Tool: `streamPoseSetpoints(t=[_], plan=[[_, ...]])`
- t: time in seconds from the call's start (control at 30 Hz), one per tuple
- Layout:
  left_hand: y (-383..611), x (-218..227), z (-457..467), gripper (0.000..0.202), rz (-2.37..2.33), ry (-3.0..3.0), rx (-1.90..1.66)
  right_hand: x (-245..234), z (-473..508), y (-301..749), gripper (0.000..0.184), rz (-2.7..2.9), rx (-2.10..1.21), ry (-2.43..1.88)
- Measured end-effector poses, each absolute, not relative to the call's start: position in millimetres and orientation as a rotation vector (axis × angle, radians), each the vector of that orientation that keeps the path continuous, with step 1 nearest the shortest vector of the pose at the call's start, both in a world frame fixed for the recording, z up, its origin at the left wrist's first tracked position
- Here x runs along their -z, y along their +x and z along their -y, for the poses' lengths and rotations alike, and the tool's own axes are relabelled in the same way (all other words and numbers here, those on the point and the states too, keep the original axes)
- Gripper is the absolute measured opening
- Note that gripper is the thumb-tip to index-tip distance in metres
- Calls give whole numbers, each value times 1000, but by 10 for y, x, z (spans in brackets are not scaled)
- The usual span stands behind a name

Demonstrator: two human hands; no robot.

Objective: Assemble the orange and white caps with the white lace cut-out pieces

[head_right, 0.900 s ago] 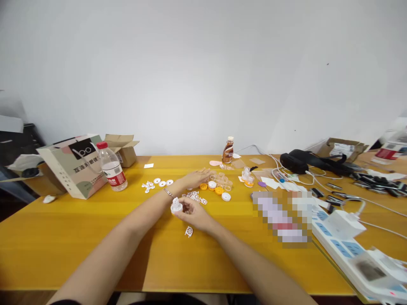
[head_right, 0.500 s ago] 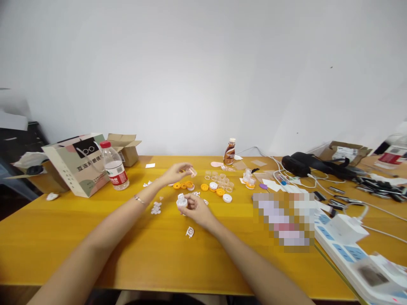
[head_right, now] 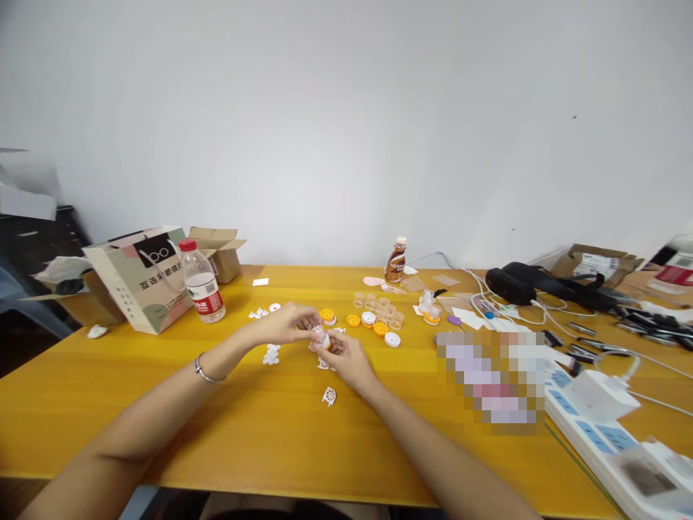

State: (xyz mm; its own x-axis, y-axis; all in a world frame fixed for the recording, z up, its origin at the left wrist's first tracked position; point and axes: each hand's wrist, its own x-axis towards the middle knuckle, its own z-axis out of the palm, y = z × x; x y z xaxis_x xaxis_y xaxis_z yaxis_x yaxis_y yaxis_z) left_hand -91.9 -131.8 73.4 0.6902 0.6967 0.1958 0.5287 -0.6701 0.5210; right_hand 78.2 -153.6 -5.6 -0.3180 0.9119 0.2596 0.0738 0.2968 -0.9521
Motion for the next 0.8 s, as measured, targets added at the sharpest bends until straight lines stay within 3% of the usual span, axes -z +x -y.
streamPoseSetpoints(t=[0.23, 0.37, 0.53, 0.63, 0.8], plan=[[-889, -736, 1376, 29, -1081, 2492, -602, 22, 1550, 806, 35, 1683, -1059, -932], [-951, -837, 1370, 23, -777, 2453, -489, -34, 1577, 829, 31, 1696, -1268, -859], [-1092, -1020, 1387, 35, -495, 2301, -259, -60, 1611, 802, 28, 1652, -1458, -814], [-1082, -1054, 1455, 44, -755, 2402, -362, -79, 1610, 792, 34, 1682, -1423, -806], [-964, -980, 1516, 37, -1094, 2570, -400, -118, 1617, 819, 35, 1726, -1349, -845]])
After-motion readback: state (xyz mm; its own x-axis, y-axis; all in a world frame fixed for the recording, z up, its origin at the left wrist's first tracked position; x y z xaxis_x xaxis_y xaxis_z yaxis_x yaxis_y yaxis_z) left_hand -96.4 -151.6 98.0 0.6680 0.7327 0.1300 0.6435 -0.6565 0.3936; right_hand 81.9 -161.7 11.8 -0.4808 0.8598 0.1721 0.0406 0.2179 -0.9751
